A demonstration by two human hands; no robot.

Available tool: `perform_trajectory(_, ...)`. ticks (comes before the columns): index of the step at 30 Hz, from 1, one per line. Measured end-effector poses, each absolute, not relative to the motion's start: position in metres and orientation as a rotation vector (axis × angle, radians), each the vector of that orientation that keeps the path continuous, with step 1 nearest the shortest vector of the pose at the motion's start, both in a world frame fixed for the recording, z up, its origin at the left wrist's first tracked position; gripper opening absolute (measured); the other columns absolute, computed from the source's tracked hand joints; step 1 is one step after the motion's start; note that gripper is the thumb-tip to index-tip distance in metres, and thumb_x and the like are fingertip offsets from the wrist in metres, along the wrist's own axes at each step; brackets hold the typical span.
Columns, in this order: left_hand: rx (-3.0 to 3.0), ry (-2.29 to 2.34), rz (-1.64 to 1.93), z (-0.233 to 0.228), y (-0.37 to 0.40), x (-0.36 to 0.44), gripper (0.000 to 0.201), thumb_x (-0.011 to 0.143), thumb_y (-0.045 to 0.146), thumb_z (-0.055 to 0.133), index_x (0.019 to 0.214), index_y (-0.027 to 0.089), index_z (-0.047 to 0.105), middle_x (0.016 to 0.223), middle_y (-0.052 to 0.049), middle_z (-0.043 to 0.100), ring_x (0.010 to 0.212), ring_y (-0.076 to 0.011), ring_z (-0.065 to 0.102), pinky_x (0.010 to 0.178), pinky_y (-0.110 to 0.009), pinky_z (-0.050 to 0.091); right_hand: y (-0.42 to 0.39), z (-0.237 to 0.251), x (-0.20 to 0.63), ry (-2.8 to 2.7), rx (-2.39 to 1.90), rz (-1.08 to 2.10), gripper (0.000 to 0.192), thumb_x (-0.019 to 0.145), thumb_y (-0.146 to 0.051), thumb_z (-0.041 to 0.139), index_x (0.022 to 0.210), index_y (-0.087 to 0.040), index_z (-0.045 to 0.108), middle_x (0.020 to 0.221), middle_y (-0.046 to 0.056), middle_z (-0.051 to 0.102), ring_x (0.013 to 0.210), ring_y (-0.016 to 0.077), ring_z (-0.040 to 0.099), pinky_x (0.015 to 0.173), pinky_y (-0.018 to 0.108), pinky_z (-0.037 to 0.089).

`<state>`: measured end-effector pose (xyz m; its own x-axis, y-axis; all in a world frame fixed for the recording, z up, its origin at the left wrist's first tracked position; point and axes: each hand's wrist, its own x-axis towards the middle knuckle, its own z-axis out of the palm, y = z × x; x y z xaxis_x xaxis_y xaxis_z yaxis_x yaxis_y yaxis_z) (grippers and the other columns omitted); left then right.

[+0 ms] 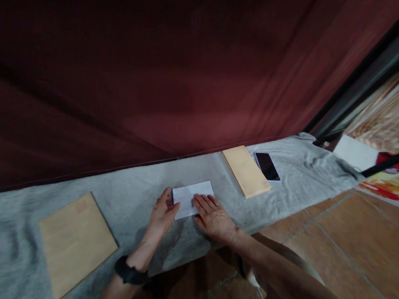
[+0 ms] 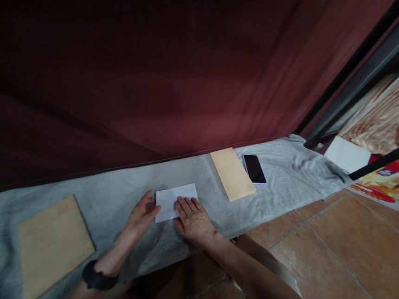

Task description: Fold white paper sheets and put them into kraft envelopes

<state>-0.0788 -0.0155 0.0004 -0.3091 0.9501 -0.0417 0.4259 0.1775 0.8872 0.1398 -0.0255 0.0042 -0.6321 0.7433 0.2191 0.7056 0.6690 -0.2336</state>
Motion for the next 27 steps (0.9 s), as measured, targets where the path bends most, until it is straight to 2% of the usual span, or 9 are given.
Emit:
perform_trajectory(4, 1.119, 1.650, 1.108, 0.019, -0.013, -0.072, 0.079, 0.065, 0.020, 0.066, 0.142, 0.017, 0.051, 0.088, -0.003, 0.072, 0.068, -0.0165, 0.066, 0.062, -0.028, 0.053, -0.020, 0.009, 0.140, -2.588, -1.171, 0.192, 0.053, 0.099, -0.036, 0.049, 0.147, -0.014, 0.048, 0.154, 0.012, 0.046, 0.139, 0.0256, 0.045, 0.119, 0.044, 0.032)
perform_trajectory(8, 0.920, 1.453, 1.150, 0.046, -0.013, -0.066, 0.089, 0.063, 0.024, 0.070, 0.148, 0.016, 0.044, 0.076, 0.002, 0.068, 0.065, -0.0142, 0.063, 0.060, -0.025, 0.048, -0.010, 0.019, 0.146, -2.615, -1.106, 0.201, 0.058, 0.098, -0.037, 0.053, 0.149, -0.013, 0.044, 0.155, 0.012, 0.045, 0.140, 0.0251, 0.044, 0.120, 0.043, 0.031)
perform_trajectory(10, 0.819, 1.382, 1.165, 0.055, -0.013, -0.068, 0.087, 0.061, 0.025, 0.073, 0.144, 0.017, 0.049, 0.078, 0.001, 0.069, 0.067, -0.0141, 0.063, 0.062, -0.025, 0.049, -0.003, 0.026, 0.152, -2.615, -1.063, 0.204, 0.056, 0.098, -0.032, 0.052, 0.150, -0.014, 0.044, 0.154, 0.011, 0.047, 0.139, 0.0244, 0.044, 0.121, 0.043, 0.030)
perform_trajectory(12, 0.771, 1.332, 1.146, 0.059, -0.013, -0.070, 0.075, 0.061, 0.029, 0.073, 0.134, 0.015, 0.059, 0.084, -0.003, 0.072, 0.071, -0.0155, 0.064, 0.067, -0.028, 0.051, 0.005, 0.033, 0.160, -2.543, -1.089, 0.238, 0.046, 0.099, -0.023, 0.047, 0.144, -0.018, 0.052, 0.145, 0.008, 0.057, 0.132, 0.0222, 0.052, 0.118, 0.041, 0.034)
perform_trajectory(16, 0.983, 1.433, 1.114, 0.061, -0.016, -0.071, 0.049, 0.067, 0.039, 0.069, 0.109, 0.014, 0.072, 0.090, -0.007, 0.072, 0.082, -0.0197, 0.066, 0.075, -0.031, 0.052, 0.023, 0.045, 0.175, -2.178, -1.229, 0.421, 0.033, 0.102, -0.025, 0.041, 0.118, -0.022, 0.070, 0.111, 0.005, 0.074, 0.103, 0.0189, 0.068, 0.093, 0.031, 0.053)
perform_trajectory(19, 1.280, 1.607, 1.142, 0.064, -0.015, -0.067, 0.038, 0.069, 0.048, 0.070, 0.093, 0.018, 0.074, 0.095, -0.005, 0.069, 0.088, -0.0204, 0.064, 0.076, -0.030, 0.052, 0.033, 0.048, 0.179, -1.944, -1.211, 0.595, 0.030, 0.100, -0.035, 0.048, 0.108, -0.021, 0.073, 0.099, 0.004, 0.076, 0.089, 0.0189, 0.071, 0.076, 0.027, 0.056)
perform_trajectory(22, 1.376, 1.621, 1.072, 0.069, -0.015, -0.063, 0.037, 0.074, 0.056, 0.066, 0.075, 0.019, 0.069, 0.080, -0.003, 0.066, 0.076, -0.0179, 0.061, 0.066, -0.027, 0.049, 0.041, 0.043, 0.177, -1.738, -1.198, 0.830, 0.028, 0.094, -0.040, 0.057, 0.104, -0.019, 0.073, 0.087, 0.002, 0.075, 0.074, 0.0179, 0.069, 0.062, 0.025, 0.054)
perform_trajectory(24, 1.265, 1.537, 0.966, 0.069, -0.017, -0.061, 0.038, 0.074, 0.057, 0.065, 0.074, 0.018, 0.065, 0.067, -0.001, 0.064, 0.062, -0.0152, 0.058, 0.055, -0.025, 0.043, 0.044, 0.039, 0.175, -1.660, -1.195, 0.914, 0.025, 0.093, -0.038, 0.058, 0.102, -0.019, 0.073, 0.085, 0.002, 0.075, 0.072, 0.0175, 0.068, 0.063, 0.025, 0.054)
perform_trajectory(27, 1.029, 1.456, 0.893, 0.062, -0.025, -0.055, 0.035, 0.071, 0.050, 0.068, 0.079, 0.017, 0.061, 0.064, -0.002, 0.068, 0.050, -0.0125, 0.056, 0.047, -0.023, 0.037, 0.045, 0.034, 0.172, -1.684, -1.241, 0.768, 0.025, 0.094, -0.027, 0.053, 0.109, -0.019, 0.072, 0.102, 0.006, 0.074, 0.088, 0.0198, 0.070, 0.080, 0.031, 0.056)
